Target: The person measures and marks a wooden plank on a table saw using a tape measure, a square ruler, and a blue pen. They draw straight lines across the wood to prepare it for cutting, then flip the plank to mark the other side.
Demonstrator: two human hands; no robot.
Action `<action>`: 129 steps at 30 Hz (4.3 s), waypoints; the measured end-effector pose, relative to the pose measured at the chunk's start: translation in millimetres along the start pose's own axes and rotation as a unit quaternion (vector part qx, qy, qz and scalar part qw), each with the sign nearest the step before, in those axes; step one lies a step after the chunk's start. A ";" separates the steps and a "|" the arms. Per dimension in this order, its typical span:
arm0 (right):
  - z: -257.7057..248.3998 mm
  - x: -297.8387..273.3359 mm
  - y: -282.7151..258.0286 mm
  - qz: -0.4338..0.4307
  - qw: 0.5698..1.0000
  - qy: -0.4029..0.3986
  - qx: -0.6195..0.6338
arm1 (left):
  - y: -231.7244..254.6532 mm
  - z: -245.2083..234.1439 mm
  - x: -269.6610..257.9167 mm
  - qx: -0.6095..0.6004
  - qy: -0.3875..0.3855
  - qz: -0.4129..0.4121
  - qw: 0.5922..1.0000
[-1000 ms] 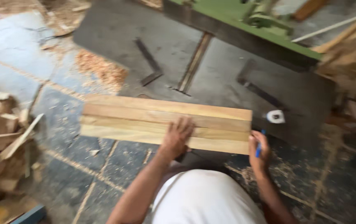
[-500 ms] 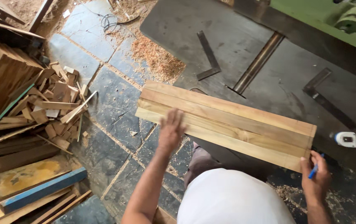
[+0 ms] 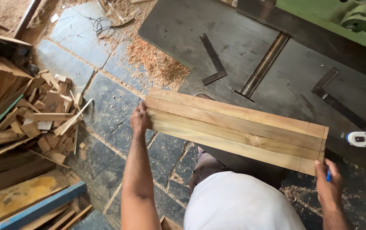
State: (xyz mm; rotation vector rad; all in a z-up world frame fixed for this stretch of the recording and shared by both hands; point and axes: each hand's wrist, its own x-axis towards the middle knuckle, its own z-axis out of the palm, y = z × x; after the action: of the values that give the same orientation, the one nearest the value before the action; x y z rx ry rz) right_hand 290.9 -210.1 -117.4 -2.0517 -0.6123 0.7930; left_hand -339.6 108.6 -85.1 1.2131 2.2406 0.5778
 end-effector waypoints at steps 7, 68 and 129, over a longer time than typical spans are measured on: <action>0.8 -7.6 -34.6 -0.053 0.987 0.029 -0.146 | -4.7 -3.2 41.7 -0.035 -0.024 0.051 0.998; 35.6 72.4 -66.5 0.031 0.996 0.044 -0.070 | 62.3 -9.8 48.5 -0.092 -0.202 0.021 0.975; 39.5 63.8 -63.5 -0.061 0.991 0.071 -0.092 | 51.5 -1.4 50.8 -0.077 -0.171 0.038 0.981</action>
State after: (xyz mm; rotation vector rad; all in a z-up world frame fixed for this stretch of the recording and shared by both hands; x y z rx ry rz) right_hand 297.3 -113.1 -102.4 -2.1915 -0.7456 0.5293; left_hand -331.4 177.9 -66.0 1.2200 1.8363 0.5170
